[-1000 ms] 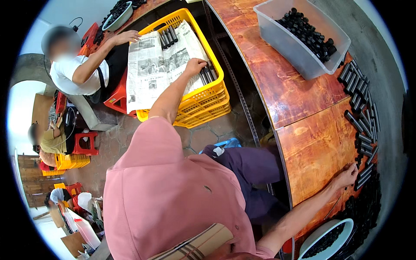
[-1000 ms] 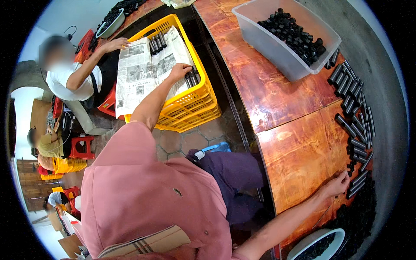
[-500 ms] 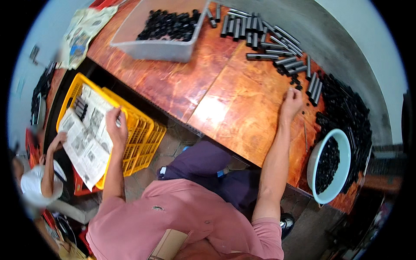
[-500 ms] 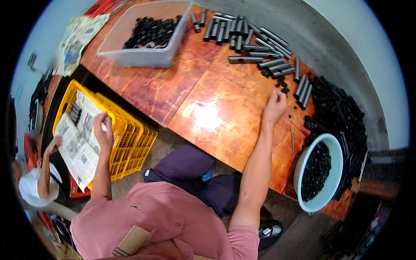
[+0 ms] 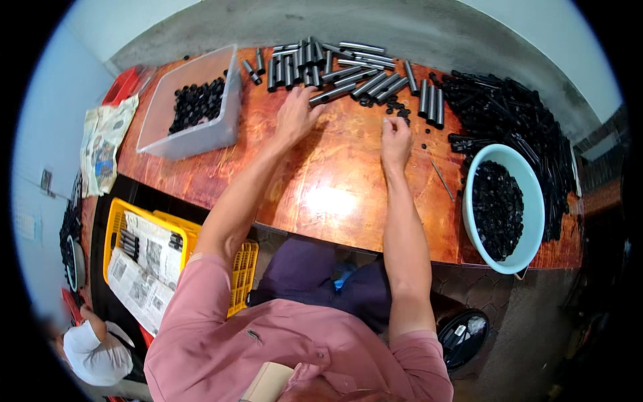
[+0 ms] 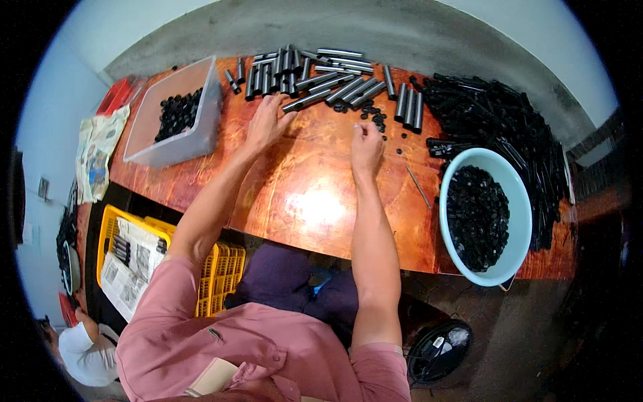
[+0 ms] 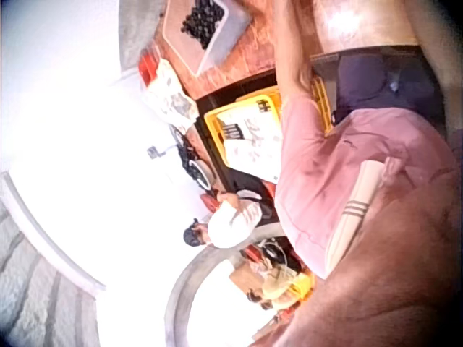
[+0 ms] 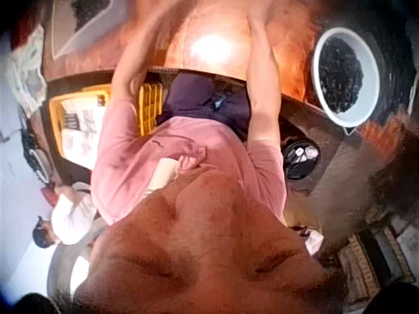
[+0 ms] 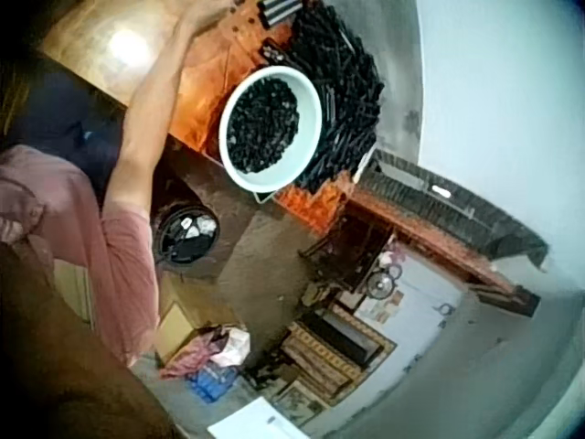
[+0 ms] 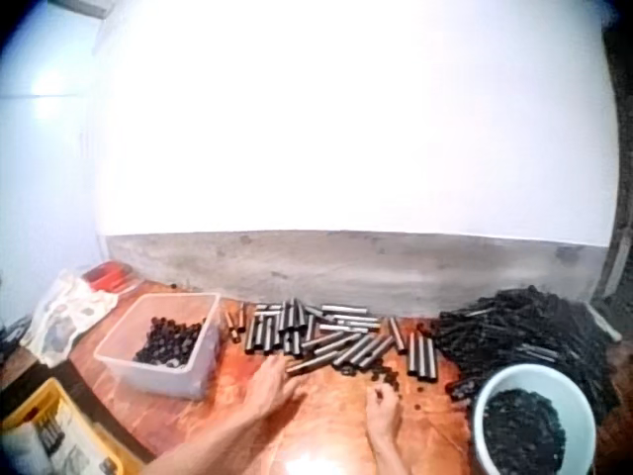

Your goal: The person assembles small black plastic pieces into cylindrical metal tubes at a workbench. They repeatedly pick up a tube, insert the plastic pieces, and place the completed units into a yellow crate. Another person is visible working in the background.

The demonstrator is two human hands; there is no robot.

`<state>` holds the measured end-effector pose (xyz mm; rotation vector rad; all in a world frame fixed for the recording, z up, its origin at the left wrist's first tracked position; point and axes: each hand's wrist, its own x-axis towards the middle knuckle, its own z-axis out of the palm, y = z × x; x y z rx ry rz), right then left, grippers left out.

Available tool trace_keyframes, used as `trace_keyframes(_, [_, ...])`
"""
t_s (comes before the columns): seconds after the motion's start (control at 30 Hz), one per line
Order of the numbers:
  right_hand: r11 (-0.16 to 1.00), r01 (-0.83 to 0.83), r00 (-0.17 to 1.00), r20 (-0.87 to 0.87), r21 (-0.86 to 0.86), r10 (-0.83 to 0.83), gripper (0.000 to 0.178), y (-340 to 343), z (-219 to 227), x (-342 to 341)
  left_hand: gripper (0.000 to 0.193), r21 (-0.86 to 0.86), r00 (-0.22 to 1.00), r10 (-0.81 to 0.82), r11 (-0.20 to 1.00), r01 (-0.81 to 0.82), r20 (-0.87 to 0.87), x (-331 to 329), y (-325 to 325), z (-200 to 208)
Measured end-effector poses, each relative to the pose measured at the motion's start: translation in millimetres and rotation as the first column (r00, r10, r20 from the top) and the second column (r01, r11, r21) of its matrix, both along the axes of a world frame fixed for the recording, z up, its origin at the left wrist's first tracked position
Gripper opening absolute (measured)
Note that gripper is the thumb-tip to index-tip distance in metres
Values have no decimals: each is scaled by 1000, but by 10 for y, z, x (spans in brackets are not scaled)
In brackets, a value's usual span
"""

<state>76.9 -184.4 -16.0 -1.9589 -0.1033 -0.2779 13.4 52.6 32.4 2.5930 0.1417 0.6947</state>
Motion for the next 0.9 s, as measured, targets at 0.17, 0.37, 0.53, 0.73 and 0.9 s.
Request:
trace_keyframes(0.17, [1000, -4, 997, -80, 1, 4, 24, -16, 174, -93, 45, 92, 938, 220, 975, -203, -268, 366, 140, -139])
trace_keyframes(0.37, [1000, 10, 1000, -18, -20, -10, 25, -11, 70, -41, 37, -517, 978, 152, 854, -58, 141, 187, 337, -211])
trace_keyframes(0.53, [1000, 11, 997, -70, 2, -10, 25, -18, 104, -64, 28, -945, 951, 44, 136, 298, 306, -17, -52, 188])
trace_keyframes(0.73, [1000, 10, 999, 52, 7, -11, 24, -14, -22, 43, 44, -868, 924, -215, -458, 190, 316, 267, -420, -155])
trace_keyframes(0.9, [1000, -12, 999, -52, -8, 11, 25, 28, 109, -19, 39, -697, 856, -293, -709, 104, 426, 219, -632, -312])
